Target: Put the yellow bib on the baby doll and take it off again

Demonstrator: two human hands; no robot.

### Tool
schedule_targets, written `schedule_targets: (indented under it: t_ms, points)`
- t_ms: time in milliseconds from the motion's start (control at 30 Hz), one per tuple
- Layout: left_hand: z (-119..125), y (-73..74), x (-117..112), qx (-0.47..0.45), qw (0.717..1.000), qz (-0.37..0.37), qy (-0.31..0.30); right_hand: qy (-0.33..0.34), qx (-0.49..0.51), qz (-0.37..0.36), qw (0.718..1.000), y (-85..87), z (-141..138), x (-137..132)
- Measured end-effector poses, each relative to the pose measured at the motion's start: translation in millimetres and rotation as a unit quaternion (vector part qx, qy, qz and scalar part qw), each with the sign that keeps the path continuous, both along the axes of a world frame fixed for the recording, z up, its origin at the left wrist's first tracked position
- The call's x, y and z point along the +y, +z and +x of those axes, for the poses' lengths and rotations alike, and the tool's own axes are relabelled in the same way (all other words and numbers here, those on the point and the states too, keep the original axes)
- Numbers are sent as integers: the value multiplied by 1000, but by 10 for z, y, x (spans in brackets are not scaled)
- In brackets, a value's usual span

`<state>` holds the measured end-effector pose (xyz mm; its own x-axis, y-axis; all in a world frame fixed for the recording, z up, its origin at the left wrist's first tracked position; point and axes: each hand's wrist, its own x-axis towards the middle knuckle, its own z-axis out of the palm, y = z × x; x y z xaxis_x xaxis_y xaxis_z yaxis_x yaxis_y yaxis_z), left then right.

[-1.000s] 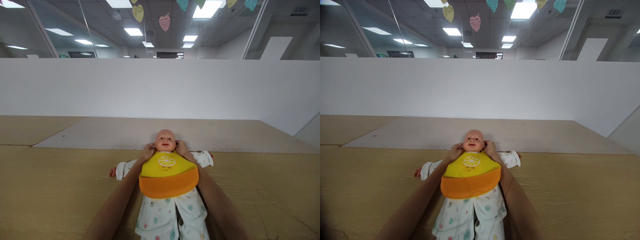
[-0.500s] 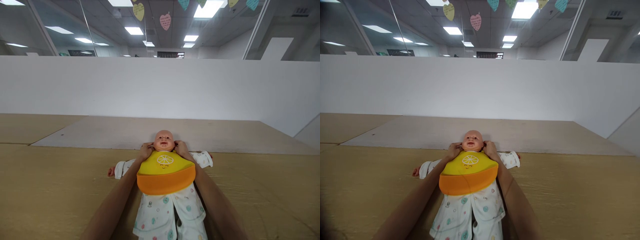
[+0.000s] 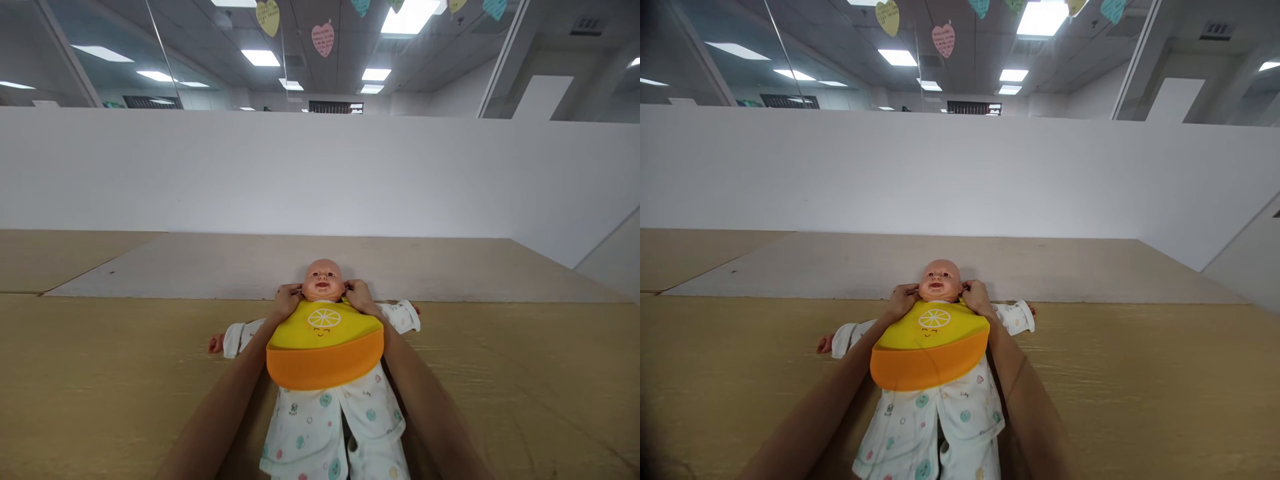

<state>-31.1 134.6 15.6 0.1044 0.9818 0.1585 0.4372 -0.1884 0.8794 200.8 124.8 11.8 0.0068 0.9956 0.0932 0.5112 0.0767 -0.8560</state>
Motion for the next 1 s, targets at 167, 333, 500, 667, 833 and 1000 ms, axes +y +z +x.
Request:
schedule_targets:
  t_ms: [167, 333, 500, 667, 833, 1000]
  points:
    - [0, -23, 22, 2, 1000, -5, -7, -2, -11, 32, 999, 14, -10, -16]
    - [-9, -38, 30, 1, 1000, -14, -10, -18, -5, 35, 999, 5, 0, -7]
    - [-27, -2, -2, -46, 999, -19, 0, -23, -23, 13, 999, 21, 30, -12]
    - [-43, 38, -33, -64, 997, -27, 12, -14, -45, -5, 999, 44, 55, -39]
    - [-75, 94, -185, -67, 997, -38, -4, -14, -63, -17, 998, 33, 57, -63]
    - [-218, 278, -507, -95, 994, -57, -25, 8, -35, -46, 998, 99, 81, -119]
